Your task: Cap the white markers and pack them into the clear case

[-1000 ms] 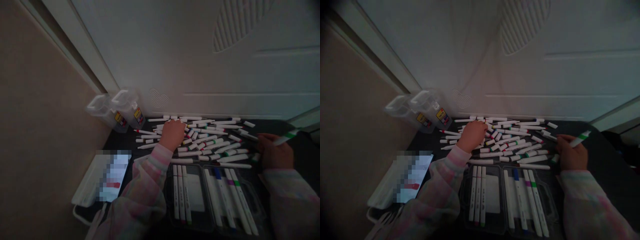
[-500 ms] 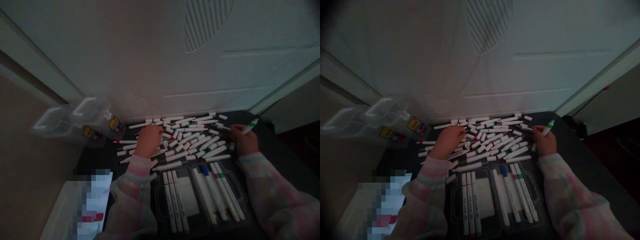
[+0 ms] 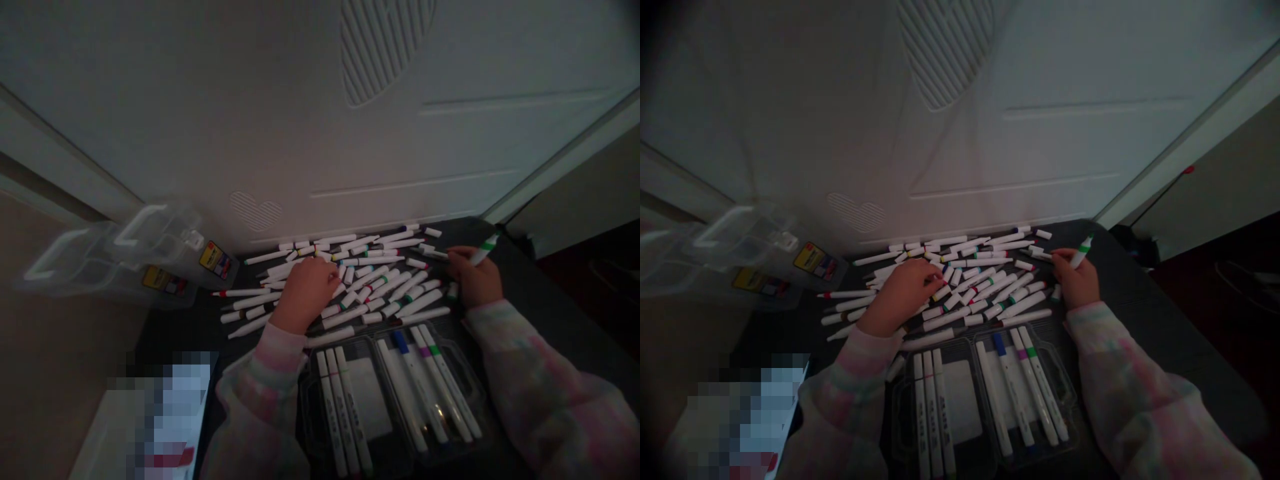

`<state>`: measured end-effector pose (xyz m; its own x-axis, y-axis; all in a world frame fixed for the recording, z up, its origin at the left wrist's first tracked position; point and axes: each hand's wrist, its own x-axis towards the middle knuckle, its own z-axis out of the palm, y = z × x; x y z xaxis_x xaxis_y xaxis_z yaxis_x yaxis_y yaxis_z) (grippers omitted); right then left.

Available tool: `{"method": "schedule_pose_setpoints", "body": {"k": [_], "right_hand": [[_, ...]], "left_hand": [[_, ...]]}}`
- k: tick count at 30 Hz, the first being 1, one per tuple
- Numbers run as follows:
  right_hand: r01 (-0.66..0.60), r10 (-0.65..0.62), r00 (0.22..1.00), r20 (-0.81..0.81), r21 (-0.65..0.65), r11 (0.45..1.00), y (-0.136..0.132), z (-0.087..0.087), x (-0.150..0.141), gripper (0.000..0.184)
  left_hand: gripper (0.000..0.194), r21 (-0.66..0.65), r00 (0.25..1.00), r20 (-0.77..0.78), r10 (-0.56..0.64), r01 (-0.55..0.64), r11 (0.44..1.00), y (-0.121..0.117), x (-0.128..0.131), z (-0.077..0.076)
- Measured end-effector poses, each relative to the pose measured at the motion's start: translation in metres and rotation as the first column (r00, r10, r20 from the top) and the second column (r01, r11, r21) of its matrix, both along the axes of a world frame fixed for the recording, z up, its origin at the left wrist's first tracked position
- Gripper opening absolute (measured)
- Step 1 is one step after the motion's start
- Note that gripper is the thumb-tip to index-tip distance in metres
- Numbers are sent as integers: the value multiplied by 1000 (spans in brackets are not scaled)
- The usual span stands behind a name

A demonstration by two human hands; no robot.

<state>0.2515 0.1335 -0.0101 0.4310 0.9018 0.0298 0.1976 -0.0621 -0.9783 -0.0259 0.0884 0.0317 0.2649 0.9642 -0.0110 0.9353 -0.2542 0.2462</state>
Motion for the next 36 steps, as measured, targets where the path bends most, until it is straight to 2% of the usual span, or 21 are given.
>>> {"method": "schedule_pose_setpoints", "body": {"k": [6,15,24,29,36], "right_hand": [[-1,1,1000,-3,7,1000,1,-1,1,13],[-9,10,1000,-25,19,1000,2,-3,1,12],[-28,29,998,-52,33,999,4,-6,2,14],[-34,36,998,-51,35,999,5,-8,4,13],[-19,20,999,-37,23,1000,3,-4,2,13]], "left_hand": [[17,-30,999,-22,-43,42,999,-4,8,6],[16,-60,997,-63,-35,31,998,-5,10,1],[16,-61,999,-12,-32,31,998,-3,5,0],[22,-35,999,24,46,-45,998,-4,-19,12],[24,-17,977,70,200,-200,980,-19,-46,42]]}}
